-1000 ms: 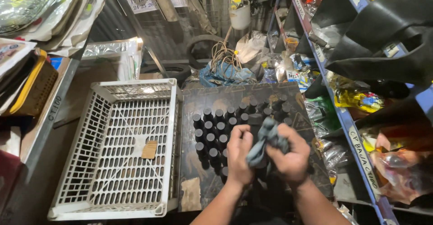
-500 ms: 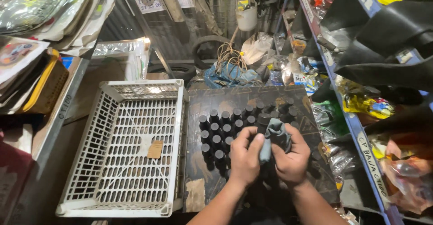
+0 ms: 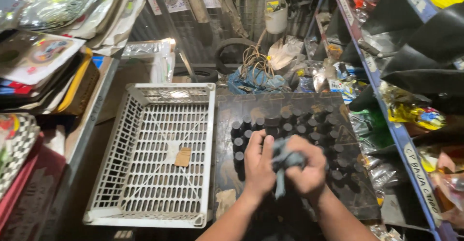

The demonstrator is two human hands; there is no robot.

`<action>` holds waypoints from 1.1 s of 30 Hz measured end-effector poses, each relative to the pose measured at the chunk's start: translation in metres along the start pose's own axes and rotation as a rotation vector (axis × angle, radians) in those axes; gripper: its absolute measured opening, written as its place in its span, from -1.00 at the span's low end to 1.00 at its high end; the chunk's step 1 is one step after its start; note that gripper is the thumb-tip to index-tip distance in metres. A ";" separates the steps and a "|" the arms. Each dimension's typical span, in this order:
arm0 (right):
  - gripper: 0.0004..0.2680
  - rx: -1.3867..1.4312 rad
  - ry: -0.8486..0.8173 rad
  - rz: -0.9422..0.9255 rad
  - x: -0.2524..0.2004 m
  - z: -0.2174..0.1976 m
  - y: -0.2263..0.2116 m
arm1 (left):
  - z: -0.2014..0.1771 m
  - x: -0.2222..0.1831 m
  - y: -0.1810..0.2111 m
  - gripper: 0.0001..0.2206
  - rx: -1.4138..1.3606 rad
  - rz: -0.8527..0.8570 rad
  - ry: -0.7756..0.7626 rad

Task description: Cleaning small cylindrical machine parts using a cloth at a workbench.

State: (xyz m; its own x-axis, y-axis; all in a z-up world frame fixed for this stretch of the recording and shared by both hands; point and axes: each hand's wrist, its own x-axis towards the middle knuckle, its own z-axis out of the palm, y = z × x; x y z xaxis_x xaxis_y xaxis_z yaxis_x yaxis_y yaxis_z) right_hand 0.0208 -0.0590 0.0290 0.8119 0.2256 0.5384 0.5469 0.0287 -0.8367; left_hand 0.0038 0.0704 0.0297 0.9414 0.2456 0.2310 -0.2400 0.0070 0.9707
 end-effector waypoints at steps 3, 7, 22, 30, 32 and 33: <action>-0.87 0.051 -0.197 -0.127 0.008 0.006 0.003 | -0.016 -0.003 0.005 -0.74 -0.033 -0.063 0.017; -0.85 0.059 0.022 0.043 0.002 0.027 0.026 | -0.032 0.000 -0.009 -0.79 0.022 0.068 -0.060; -0.66 -0.327 -0.130 0.123 0.115 0.122 0.039 | -0.139 0.068 -0.007 -0.75 0.329 0.204 0.282; -0.60 -0.650 -0.428 0.533 0.180 0.186 0.107 | -0.192 0.140 -0.076 -0.69 0.604 0.002 0.303; -0.59 -0.671 -0.433 0.567 0.181 0.191 0.121 | -0.198 0.152 -0.111 -0.70 0.615 -0.051 0.299; -0.59 -0.690 -0.437 0.594 0.181 0.192 0.127 | -0.200 0.156 -0.129 -0.72 0.627 -0.098 0.297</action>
State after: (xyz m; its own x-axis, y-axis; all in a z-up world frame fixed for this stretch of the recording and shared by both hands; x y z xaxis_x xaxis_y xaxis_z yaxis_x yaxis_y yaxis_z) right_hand 0.1986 0.1723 0.0009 0.9211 0.3607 -0.1461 0.1891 -0.7429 -0.6421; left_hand 0.1347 0.3021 -0.0726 0.8257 0.5277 0.1994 0.1091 -0.4962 0.8613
